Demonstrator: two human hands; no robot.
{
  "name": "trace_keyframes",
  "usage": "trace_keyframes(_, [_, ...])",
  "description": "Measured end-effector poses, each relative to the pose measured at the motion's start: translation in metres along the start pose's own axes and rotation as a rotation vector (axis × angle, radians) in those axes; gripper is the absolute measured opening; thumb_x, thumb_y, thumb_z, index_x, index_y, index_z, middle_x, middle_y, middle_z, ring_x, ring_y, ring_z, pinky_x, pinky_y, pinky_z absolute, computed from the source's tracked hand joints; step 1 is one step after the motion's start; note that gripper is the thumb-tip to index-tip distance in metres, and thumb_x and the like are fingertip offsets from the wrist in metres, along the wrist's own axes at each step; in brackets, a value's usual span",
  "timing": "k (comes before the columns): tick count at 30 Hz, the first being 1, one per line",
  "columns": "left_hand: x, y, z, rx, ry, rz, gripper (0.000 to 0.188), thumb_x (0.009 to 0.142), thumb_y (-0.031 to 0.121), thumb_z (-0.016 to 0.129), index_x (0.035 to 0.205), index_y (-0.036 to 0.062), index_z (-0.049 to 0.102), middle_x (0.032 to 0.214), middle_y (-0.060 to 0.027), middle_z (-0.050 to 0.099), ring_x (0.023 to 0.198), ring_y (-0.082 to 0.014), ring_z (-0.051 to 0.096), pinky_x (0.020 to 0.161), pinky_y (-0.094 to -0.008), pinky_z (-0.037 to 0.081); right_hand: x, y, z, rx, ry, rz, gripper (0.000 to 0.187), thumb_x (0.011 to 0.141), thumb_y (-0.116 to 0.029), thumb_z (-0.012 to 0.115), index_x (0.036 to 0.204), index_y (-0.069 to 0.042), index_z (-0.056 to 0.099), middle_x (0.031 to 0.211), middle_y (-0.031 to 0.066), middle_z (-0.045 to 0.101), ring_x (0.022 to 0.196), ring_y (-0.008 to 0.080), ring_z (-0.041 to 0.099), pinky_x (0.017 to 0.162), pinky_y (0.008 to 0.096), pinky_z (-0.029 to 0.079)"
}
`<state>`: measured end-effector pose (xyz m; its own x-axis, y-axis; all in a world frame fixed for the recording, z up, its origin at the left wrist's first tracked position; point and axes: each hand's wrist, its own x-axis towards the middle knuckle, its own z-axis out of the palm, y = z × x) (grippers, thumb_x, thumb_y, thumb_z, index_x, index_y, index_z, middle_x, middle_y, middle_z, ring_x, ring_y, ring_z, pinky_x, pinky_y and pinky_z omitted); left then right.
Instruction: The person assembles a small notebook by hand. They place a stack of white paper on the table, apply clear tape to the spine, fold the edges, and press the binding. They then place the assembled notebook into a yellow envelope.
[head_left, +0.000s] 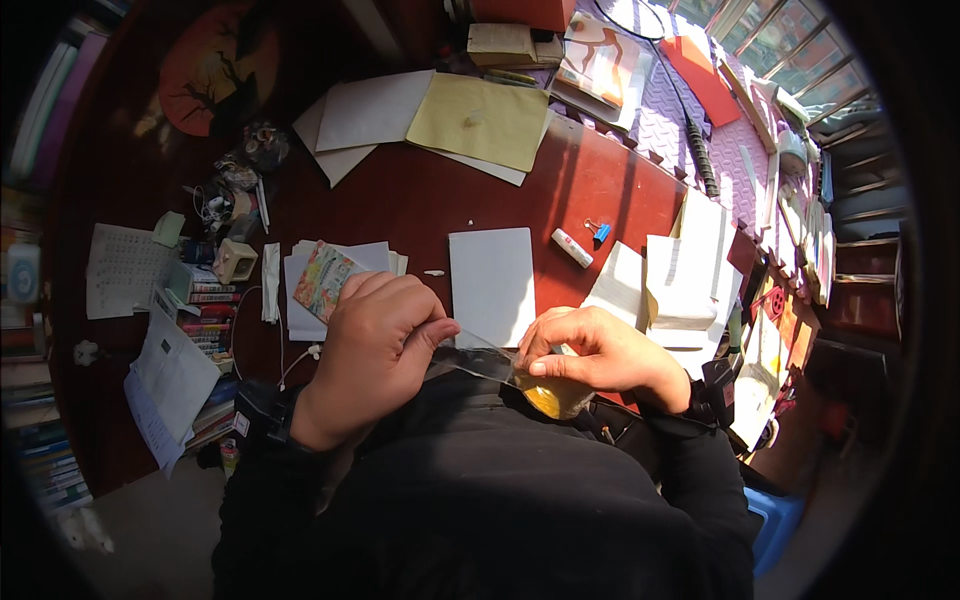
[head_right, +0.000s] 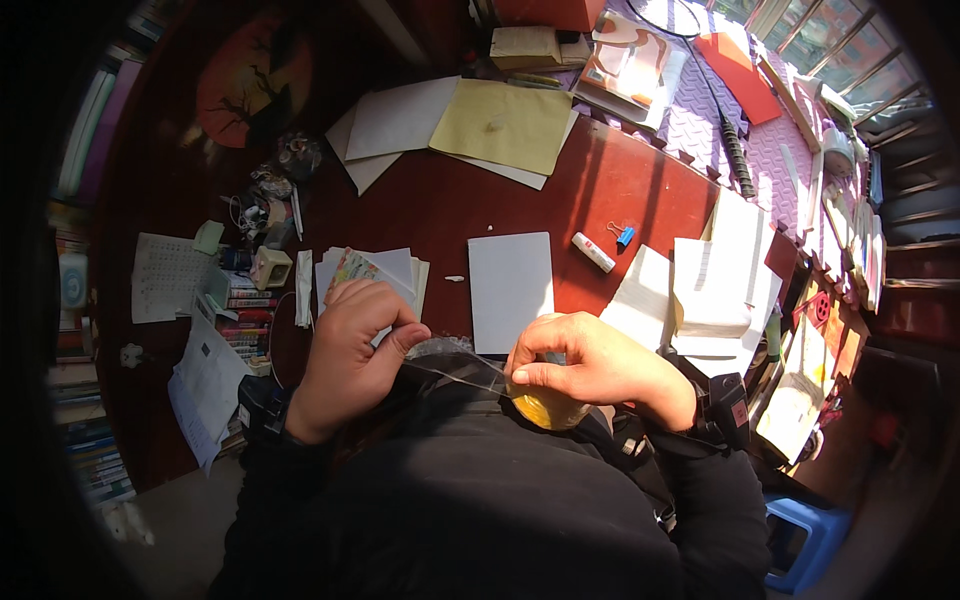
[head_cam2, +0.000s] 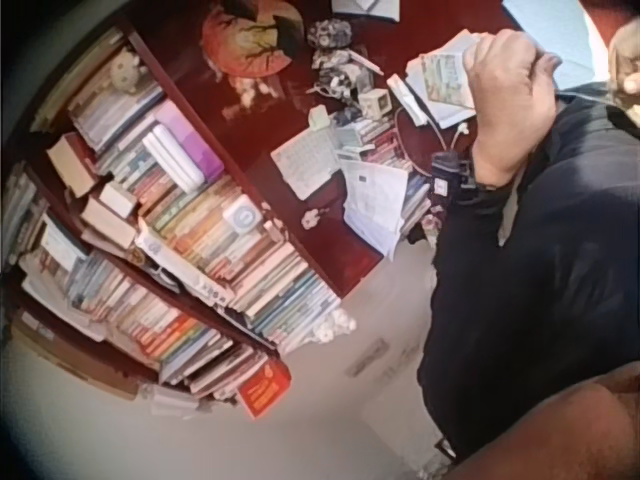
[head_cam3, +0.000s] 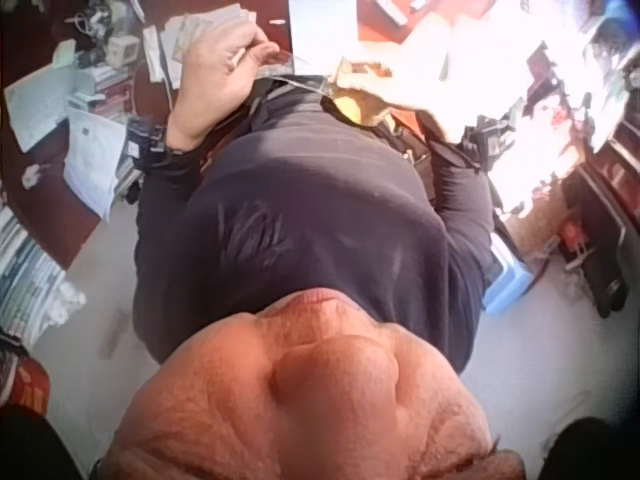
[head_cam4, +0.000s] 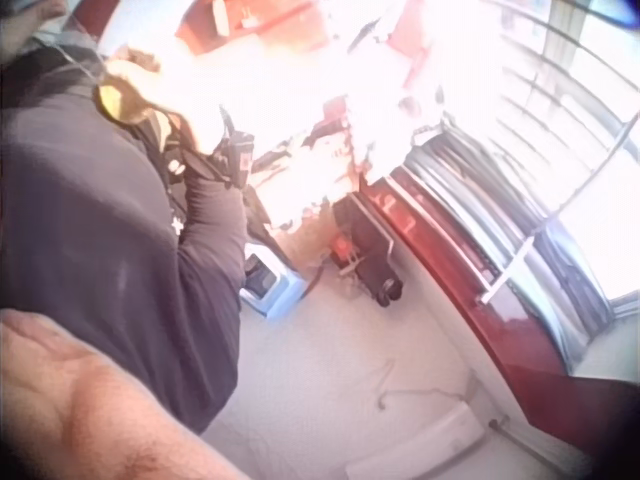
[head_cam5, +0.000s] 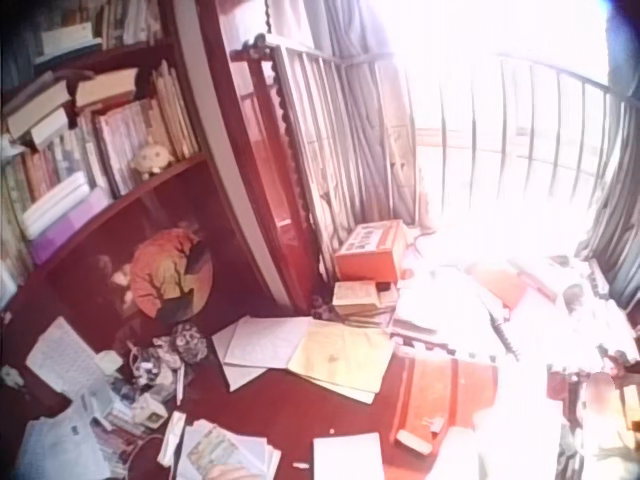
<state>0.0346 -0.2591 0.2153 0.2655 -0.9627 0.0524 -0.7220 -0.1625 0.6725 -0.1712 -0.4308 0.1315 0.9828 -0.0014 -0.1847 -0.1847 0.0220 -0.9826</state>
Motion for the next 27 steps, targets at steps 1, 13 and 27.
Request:
trace_keyframes(1, [0.0,-0.004,0.004,0.006,0.002,0.008,0.017,0.083,0.01,0.072,0.074,0.0035,0.058,0.069,-0.0068,0.054,0.071,-0.0262,0.05,0.074,-0.0358,0.037,0.001,0.006,0.0,-0.018,0.004,-0.016,0.014,0.094,-0.015,0.068,0.091,-0.001,0.068,0.094,0.0068,0.072,0.091,0.0151,0.065,0.083,0.0295,0.05])
trace_keyframes(13, [-0.016,-0.107,0.115,-0.094,0.066,-0.251,0.02,0.086,0.017,0.068,0.079,0.0009,0.059,0.078,-0.0129,0.059,0.076,-0.0327,0.058,0.069,-0.0412,0.045,0.044,0.123,-0.002,0.023,0.088,0.28,0.014,0.099,-0.008,0.058,0.098,0.005,0.063,0.089,0.0057,0.069,0.087,0.0117,0.063,0.081,0.0285,0.051])
trace_keyframes(27, [-0.004,-0.137,0.087,-0.332,0.211,-0.365,0.018,0.09,0.013,0.067,0.083,-0.001,0.058,0.079,-0.0118,0.059,0.072,-0.0261,0.057,0.066,-0.0358,0.045,0.102,0.106,-0.014,-0.699,0.358,-0.194,0.005,0.086,-0.007,0.065,0.091,-0.005,0.065,0.091,0.0098,0.069,0.092,0.0307,0.067,0.112,0.0532,0.035])
